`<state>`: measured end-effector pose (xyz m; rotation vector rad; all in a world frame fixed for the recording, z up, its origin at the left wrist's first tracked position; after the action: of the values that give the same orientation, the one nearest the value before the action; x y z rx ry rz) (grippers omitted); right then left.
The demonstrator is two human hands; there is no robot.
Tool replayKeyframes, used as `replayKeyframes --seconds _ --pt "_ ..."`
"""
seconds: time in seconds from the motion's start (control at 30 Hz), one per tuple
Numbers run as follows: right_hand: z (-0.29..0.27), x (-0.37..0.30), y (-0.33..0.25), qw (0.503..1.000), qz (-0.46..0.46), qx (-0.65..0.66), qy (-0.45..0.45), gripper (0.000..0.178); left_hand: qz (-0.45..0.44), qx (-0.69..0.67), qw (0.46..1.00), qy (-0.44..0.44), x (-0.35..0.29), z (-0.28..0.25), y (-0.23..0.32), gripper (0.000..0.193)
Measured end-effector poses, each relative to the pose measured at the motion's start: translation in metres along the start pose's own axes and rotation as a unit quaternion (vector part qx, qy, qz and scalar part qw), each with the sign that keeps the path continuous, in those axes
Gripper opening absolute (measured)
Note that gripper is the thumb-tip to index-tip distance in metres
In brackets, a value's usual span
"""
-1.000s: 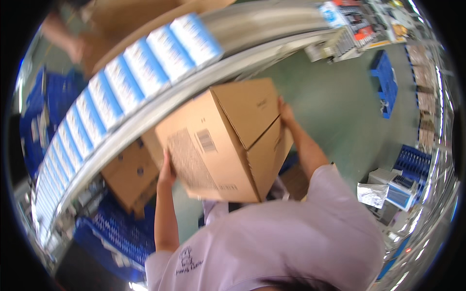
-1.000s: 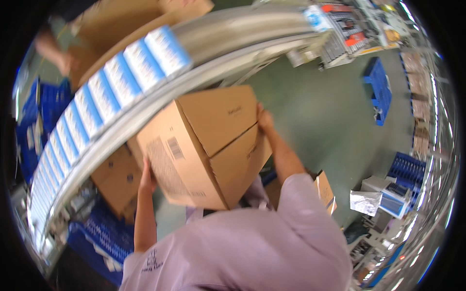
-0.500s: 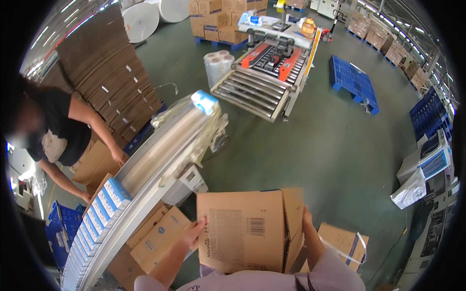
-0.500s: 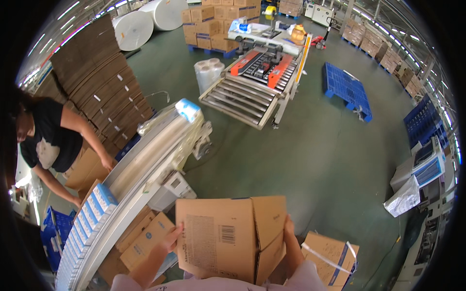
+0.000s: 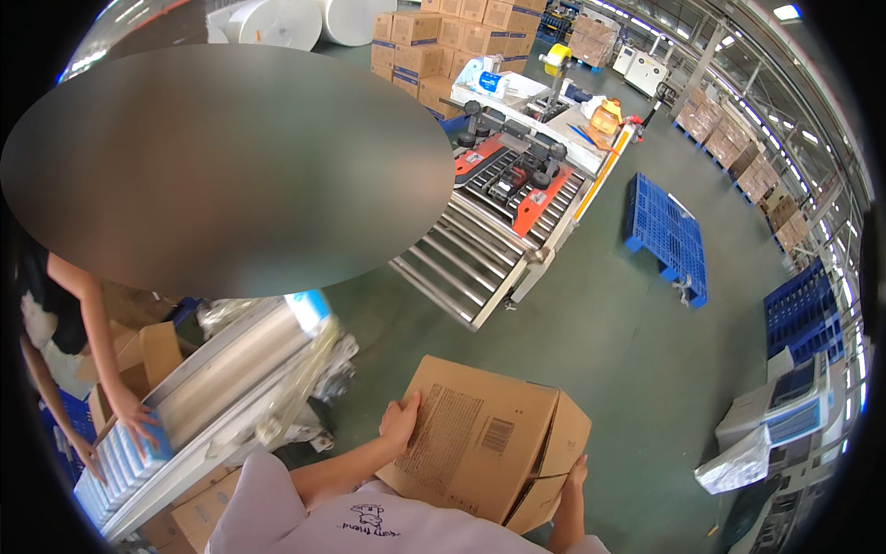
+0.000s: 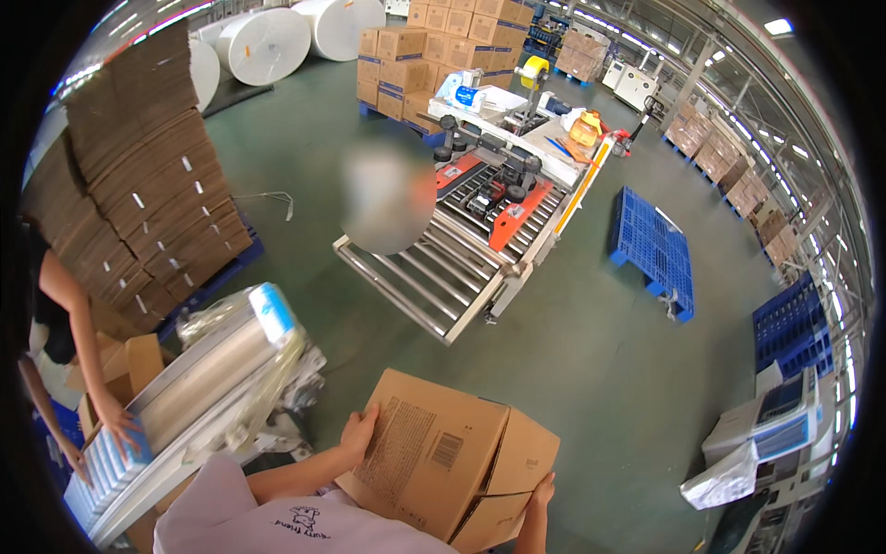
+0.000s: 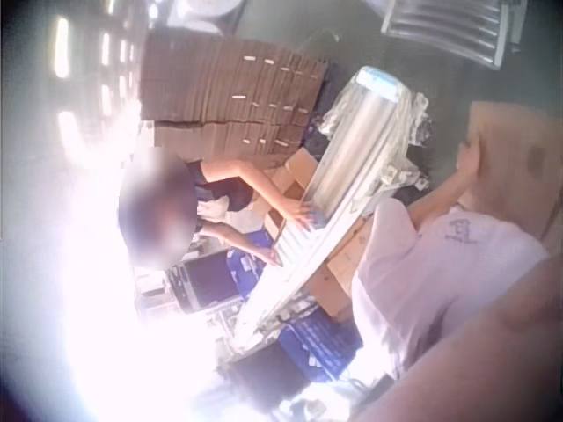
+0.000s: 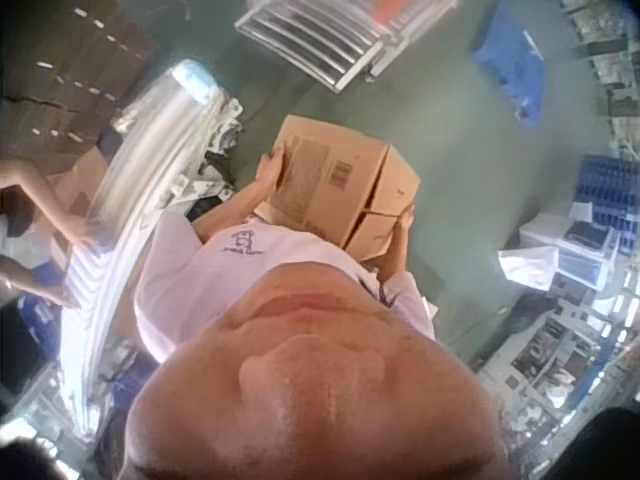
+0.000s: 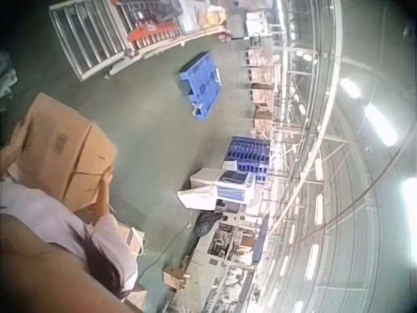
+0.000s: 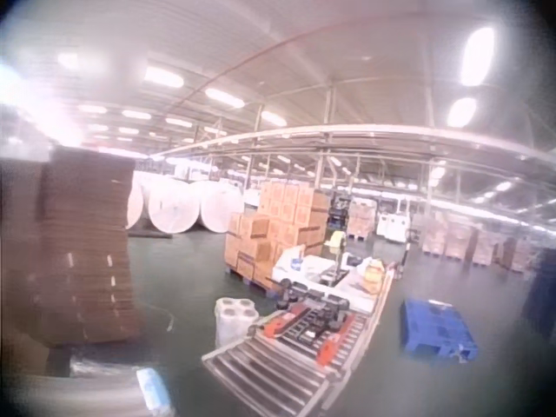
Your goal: The person repeatedly takes small white and blue packages from a conveyor belt and places them into large cardboard boxes. After filling a box, they close the flaps and move it to a nearby roller cart before retrieving a new empty box to continue the process.
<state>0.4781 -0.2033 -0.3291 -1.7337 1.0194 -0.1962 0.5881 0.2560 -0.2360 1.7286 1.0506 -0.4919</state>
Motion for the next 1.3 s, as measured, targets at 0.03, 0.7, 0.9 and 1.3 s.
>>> replayKeyframes --seconds 0.03,0.7,0.9,1.3 --pt "0.008 0.019 -0.025 1.0 -0.008 0.006 -0.011 0.066 0.008 -0.004 1.0 -0.004 0.008 0.013 0.03 0.077" --pt "0.6 0.371 -0.652 0.762 -0.441 -0.396 -0.261 0.064 -0.183 -0.57 0.797 -0.083 0.269 0.131 0.357 0.095" --pt "0.674 0.374 -0.642 0.717 -0.505 -0.439 -0.196 0.059 0.13 -0.231 0.908 0.323 0.263 0.137 0.485 0.084" --pt "0.661 0.395 -0.647 0.461 -0.748 -0.379 -0.292 0.071 0.145 -0.191 0.917 0.32 0.344 0.21 0.601 0.087"
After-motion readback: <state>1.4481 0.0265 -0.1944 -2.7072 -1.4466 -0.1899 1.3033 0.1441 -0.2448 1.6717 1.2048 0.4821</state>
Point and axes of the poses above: each hand's wrist, its own x-axis towards the middle knuckle, its own z-axis out of the palm, y = z × x, the point moved 4 cm from there along x, towards the middle knuckle, and after that the axes turned 11 degrees about -z, right-handed, at the moved point
